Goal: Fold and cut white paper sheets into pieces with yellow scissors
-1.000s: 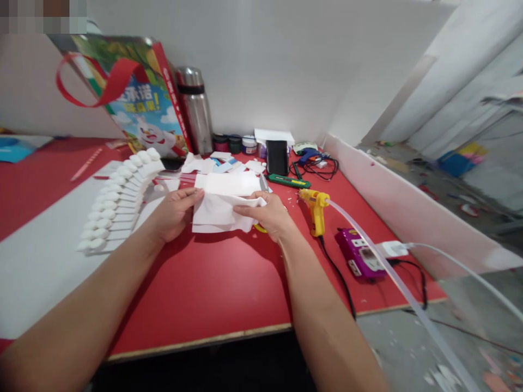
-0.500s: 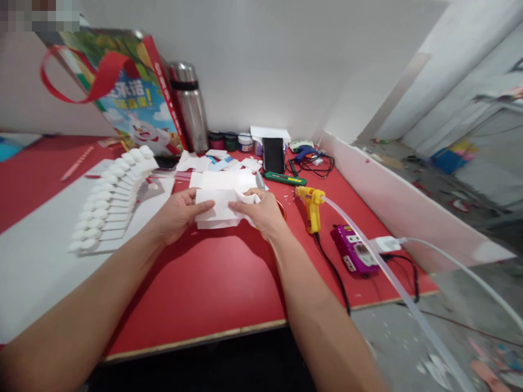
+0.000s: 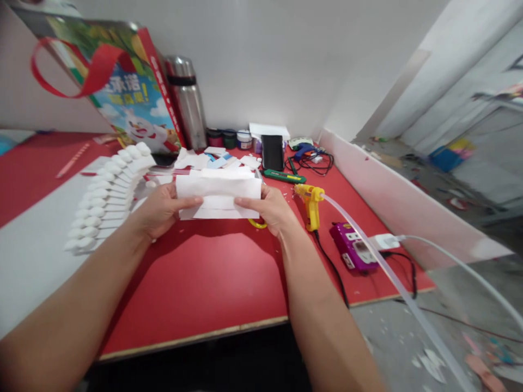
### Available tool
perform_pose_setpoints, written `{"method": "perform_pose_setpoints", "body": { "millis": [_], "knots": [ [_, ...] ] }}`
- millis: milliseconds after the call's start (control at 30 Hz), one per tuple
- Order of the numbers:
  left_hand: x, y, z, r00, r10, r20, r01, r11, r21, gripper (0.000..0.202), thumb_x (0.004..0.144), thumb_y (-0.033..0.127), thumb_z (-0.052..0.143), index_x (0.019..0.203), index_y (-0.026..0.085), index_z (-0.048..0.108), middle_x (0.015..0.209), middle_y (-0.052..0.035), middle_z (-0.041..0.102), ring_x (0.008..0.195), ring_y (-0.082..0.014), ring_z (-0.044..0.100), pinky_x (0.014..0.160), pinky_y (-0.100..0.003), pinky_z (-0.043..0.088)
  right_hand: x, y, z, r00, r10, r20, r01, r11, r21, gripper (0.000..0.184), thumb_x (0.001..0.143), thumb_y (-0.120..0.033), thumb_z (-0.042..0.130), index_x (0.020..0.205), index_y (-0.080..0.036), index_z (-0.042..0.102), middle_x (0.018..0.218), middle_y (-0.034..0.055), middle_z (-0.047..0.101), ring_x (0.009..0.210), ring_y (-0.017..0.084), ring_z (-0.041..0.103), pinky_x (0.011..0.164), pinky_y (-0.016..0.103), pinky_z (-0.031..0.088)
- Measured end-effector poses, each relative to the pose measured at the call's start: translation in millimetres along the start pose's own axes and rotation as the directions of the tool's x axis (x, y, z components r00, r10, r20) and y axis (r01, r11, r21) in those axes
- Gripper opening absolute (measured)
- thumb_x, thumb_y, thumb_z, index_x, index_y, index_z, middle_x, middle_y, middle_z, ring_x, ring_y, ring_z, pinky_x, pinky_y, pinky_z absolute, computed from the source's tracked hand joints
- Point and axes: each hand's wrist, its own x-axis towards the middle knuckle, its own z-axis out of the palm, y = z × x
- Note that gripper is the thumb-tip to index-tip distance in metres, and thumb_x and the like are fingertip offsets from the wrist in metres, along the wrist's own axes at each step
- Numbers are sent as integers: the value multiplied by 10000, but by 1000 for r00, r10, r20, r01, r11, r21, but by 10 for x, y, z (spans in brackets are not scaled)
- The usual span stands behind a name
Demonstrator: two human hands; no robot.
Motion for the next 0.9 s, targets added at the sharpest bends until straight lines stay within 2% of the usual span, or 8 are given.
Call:
{"method": "perform_pose_setpoints", "body": {
  "millis": [133,267,367,467,600,733,833,900],
  "knots": [
    [-17,23,-23,999,-26,39,25,1000,4,548,569,185,939,1089,125,774,946,-96,810,853,-245,762,838,-341,609,-18,-15,-11,1000,8,17,-8,1000,1,483,562,-223,943,1011,-161,775,963,61,799,796,192,739,815,346,621],
    [-31,29,-33,998,-53,22,53,998,27,403,578,195,934,954,131,802,859,-80,805,784,-228,756,756,-316,630,-46,-51,-52,992,24,120,-16,997,-73,434,620,-275,923,1008,-165,764,893,56,788,654,177,703,558,298,606],
    [-36,50,-41,997,-73,31,71,995,67,322,620,239,915,907,142,808,854,-84,801,719,-249,749,640,-358,648,-65,-80,-100,991,1,134,11,995,-95,420,631,-291,916,997,-169,750,820,35,769,567,151,665,473,265,556],
    [-48,80,-34,996,-79,35,78,996,52,282,630,218,899,887,139,815,845,-86,799,673,-254,745,591,-367,648,-77,-100,-137,990,-11,139,22,996,-81,383,624,-298,910,940,-159,746,736,25,739,517,139,632,444,252,506],
    [-77,116,-17,994,-58,89,61,998,-25,237,611,195,888,833,138,829,794,-101,792,693,-276,760,631,-367,636,-76,-119,-145,992,-43,123,43,999,8,249,607,-228,862,816,-147,752,631,7,669,487,94,549,445,218,405],
    [-100,138,-27,979,-60,196,63,998,-8,142,616,188,832,746,131,831,673,-143,757,708,-298,761,675,-373,600,-73,-122,-120,984,-98,147,81,990,116,71,680,-203,753,692,-162,697,479,-51,473,440,50,374,465,204,286],
    [-110,159,-57,961,-89,262,82,996,35,159,596,167,760,733,122,827,660,-152,751,665,-290,740,678,-390,583,-69,-108,-97,981,-124,148,107,988,116,91,726,-229,704,676,-186,641,456,-69,396,419,57,296,474,217,256],
    [-118,179,-79,940,-133,315,117,991,70,240,622,242,734,785,92,829,698,-176,760,657,-301,735,691,-409,583,-61,-100,-80,984,-120,132,107,989,101,101,714,-239,693,673,-191,615,460,-68,394,412,58,286,471,217,246]
  ]
}}
